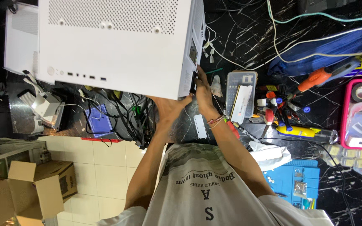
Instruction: The person installs a black power supply unit into the back of a white computer case. They then use a screwdriver to secure the unit with screws, tightening them to hold the component in place.
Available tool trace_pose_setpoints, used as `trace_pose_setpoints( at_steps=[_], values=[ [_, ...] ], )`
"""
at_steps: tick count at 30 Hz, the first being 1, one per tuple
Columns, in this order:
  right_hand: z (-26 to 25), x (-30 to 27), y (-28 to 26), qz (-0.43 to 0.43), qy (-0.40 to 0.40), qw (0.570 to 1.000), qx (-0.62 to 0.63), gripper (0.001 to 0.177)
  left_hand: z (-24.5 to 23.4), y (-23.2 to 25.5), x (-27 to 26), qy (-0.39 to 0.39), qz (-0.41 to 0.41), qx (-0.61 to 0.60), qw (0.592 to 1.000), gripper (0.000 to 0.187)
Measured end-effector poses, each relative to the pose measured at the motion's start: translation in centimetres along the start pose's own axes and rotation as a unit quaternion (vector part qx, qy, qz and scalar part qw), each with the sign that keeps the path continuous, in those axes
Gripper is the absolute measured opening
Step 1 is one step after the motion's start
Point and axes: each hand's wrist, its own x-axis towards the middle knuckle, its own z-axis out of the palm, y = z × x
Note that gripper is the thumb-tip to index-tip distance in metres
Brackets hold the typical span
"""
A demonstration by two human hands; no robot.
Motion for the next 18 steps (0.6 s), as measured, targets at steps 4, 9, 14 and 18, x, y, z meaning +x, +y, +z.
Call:
trace_pose_setpoints(
  at_steps=[4, 9, 14, 18],
  values=[
    [1.5, -0.5, 0.4, -0.003, -0.002, 1.000, 0.018, 0.063, -0.5, -1.2, 0.8, 0.002, -0.030, -0.068, 0.997, 0.157],
    [1.6, 0.8, -0.2, 0.030, -0.004, 0.998, 0.049, 0.062, -2.3, -1.5, 1.3, -0.026, -0.037, -0.078, 0.996, 0.152],
    [-0.1, 3.4, -0.7, 0.041, 0.040, 0.998, 0.026, 0.061, -1.9, -3.1, 1.0, -0.039, -0.040, -0.083, 0.995, 0.154],
    [-0.9, 4.6, -1.2, -0.010, 0.046, 0.999, -0.022, 0.045, -0.5, -3.4, 1.1, -0.022, -0.036, -0.090, 0.995, 0.141]
  ],
)
